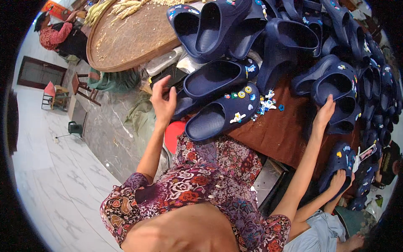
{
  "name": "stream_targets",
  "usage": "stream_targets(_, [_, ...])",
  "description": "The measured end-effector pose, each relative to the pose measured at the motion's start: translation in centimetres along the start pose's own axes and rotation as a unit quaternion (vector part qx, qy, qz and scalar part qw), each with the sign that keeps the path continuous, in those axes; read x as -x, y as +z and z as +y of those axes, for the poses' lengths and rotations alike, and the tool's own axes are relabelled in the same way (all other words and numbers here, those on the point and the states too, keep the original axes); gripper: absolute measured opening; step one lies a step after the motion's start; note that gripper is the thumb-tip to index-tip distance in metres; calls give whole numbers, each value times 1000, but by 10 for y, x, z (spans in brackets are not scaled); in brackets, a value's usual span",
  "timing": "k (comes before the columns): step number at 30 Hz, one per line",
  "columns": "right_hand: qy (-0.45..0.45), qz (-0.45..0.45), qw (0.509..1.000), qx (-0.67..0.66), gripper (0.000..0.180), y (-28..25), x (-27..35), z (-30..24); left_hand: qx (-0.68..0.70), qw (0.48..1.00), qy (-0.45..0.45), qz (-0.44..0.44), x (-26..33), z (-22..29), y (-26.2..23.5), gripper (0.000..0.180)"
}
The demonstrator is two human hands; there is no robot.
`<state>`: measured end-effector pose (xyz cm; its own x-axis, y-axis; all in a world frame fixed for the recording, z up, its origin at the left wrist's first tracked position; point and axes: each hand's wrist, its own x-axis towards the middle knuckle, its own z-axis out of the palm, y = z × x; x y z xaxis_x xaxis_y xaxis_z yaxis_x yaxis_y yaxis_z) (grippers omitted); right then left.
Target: Decorating blue clogs by manually pushing colorful charms and pins into the ventilation holes.
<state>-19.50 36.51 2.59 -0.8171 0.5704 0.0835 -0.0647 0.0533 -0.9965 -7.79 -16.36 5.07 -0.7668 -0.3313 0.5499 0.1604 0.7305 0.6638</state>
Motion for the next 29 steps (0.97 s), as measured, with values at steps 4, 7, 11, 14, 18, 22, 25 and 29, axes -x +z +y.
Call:
stream_targets(4, [39, -7, 996, -79, 61, 14, -28, -6, -137, 988, -16, -75, 4, -86, -10, 64])
stream_targets(7, [59, -2, 983, -176, 55, 16, -40, -3, -191, 976, 0, -102, -3, -98, -9, 72])
stream_targets(11, [83, -9, 988, -128, 47, -3, -48, 13, -250, 955, 1, -158, -18, -112, -3, 81])
stream_targets(14, [60, -33, 994, -87, 44, -15, -47, 20, -245, 950, 1, -192, -31, -115, -2, 85])
stream_targets(18, [57, 6, 998, -25, 55, -1, -14, 5, -236, 949, -14, -208, -35, -122, -8, 85])
stream_targets(22, [-22, 44, 997, 59, 68, 12, 51, 24, -229, 953, -2, -199, -35, -120, -6, 79])
stream_targets(25, [-36, -5, 996, 81, 64, 29, 113, 45, -231, 956, -1, -181, -31, -119, -9, 77])
stream_targets(29, [-2, -168, 968, 185, 56, 39, 173, 61, -229, 961, 19, -154, -30, -122, -7, 80])
